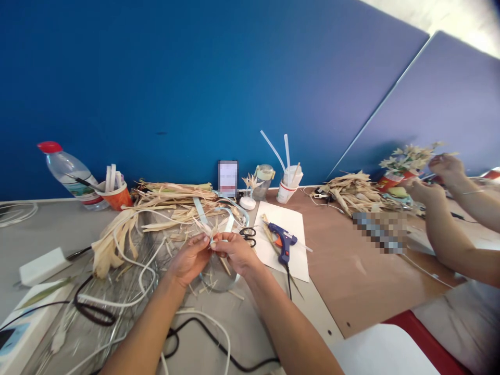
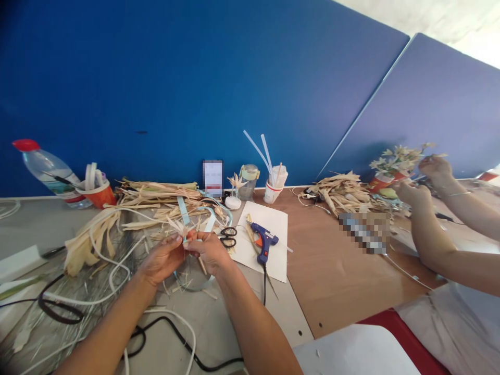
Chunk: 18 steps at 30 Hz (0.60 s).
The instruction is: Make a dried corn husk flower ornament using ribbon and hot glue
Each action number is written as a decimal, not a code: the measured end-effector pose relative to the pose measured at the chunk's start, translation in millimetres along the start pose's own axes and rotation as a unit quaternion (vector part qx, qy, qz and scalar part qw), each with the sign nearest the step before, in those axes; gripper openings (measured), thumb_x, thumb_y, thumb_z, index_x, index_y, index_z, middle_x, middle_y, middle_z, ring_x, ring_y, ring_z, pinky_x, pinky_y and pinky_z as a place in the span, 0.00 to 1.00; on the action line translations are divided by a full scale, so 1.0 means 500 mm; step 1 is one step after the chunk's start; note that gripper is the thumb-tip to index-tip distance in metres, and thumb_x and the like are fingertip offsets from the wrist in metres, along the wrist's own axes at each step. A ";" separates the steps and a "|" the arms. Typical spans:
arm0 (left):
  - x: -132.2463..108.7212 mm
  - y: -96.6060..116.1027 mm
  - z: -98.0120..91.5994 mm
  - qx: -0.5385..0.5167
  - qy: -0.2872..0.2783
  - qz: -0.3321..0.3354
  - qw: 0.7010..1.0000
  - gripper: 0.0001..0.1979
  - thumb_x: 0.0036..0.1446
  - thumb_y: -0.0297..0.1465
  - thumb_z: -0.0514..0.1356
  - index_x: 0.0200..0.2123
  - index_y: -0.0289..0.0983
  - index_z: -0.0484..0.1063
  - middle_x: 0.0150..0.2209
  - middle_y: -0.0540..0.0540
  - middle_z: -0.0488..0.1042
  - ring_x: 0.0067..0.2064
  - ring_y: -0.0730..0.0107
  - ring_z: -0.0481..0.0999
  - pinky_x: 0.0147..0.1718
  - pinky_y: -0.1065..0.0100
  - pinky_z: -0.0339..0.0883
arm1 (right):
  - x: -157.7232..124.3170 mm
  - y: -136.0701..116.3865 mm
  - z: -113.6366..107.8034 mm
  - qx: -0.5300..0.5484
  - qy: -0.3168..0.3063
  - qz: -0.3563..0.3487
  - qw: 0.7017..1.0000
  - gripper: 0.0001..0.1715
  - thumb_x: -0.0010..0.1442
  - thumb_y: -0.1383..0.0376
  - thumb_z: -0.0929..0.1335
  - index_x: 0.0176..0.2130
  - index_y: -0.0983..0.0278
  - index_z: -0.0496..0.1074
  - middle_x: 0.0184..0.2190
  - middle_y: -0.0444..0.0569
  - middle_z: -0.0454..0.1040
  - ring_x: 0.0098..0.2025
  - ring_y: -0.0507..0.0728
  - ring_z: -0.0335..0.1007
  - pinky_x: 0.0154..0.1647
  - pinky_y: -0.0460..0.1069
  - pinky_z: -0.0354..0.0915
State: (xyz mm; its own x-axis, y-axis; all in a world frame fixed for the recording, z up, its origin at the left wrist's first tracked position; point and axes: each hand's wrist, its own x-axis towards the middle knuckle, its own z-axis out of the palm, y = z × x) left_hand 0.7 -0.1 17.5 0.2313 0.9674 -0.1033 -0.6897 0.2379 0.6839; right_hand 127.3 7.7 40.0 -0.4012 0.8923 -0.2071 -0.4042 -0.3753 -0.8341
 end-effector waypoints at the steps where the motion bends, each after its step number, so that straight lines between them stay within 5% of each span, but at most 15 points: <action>1: 0.000 0.001 -0.002 0.002 -0.003 -0.001 1.000 0.07 0.42 0.28 0.70 0.27 0.31 0.78 0.29 0.43 0.78 0.32 0.67 0.74 0.34 0.68 0.68 | 0.000 0.000 -0.001 -0.003 -0.005 0.004 1.000 0.11 0.33 0.68 0.74 0.18 0.66 0.67 0.13 0.36 0.61 0.17 0.44 0.48 0.21 0.45 0.42; 9: 0.008 0.000 -0.019 0.027 0.013 -0.031 0.999 0.06 0.44 0.26 0.69 0.29 0.32 0.78 0.28 0.44 0.77 0.30 0.69 0.74 0.33 0.69 0.68 | 0.009 0.007 -0.017 -0.111 0.067 0.006 0.992 0.15 0.31 0.64 0.76 0.19 0.66 0.68 0.14 0.37 0.65 0.18 0.46 0.53 0.23 0.45 0.48; 18: 0.008 0.007 -0.018 0.078 0.016 -0.030 0.996 0.07 0.44 0.28 0.69 0.27 0.31 0.78 0.27 0.43 0.77 0.30 0.70 0.74 0.34 0.70 0.67 | 0.003 -0.006 -0.036 -0.133 -0.017 0.011 0.991 0.14 0.38 0.60 0.74 0.20 0.66 0.70 0.15 0.38 0.64 0.19 0.46 0.51 0.24 0.45 0.47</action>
State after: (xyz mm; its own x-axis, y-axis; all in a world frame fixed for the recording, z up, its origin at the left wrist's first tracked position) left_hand -7.2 5.7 12.8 0.2457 0.9547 -0.1679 -0.5602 0.2812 0.7792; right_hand 142.5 14.5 33.0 -0.4369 0.8740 -0.2126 -0.1667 -0.3109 -0.9357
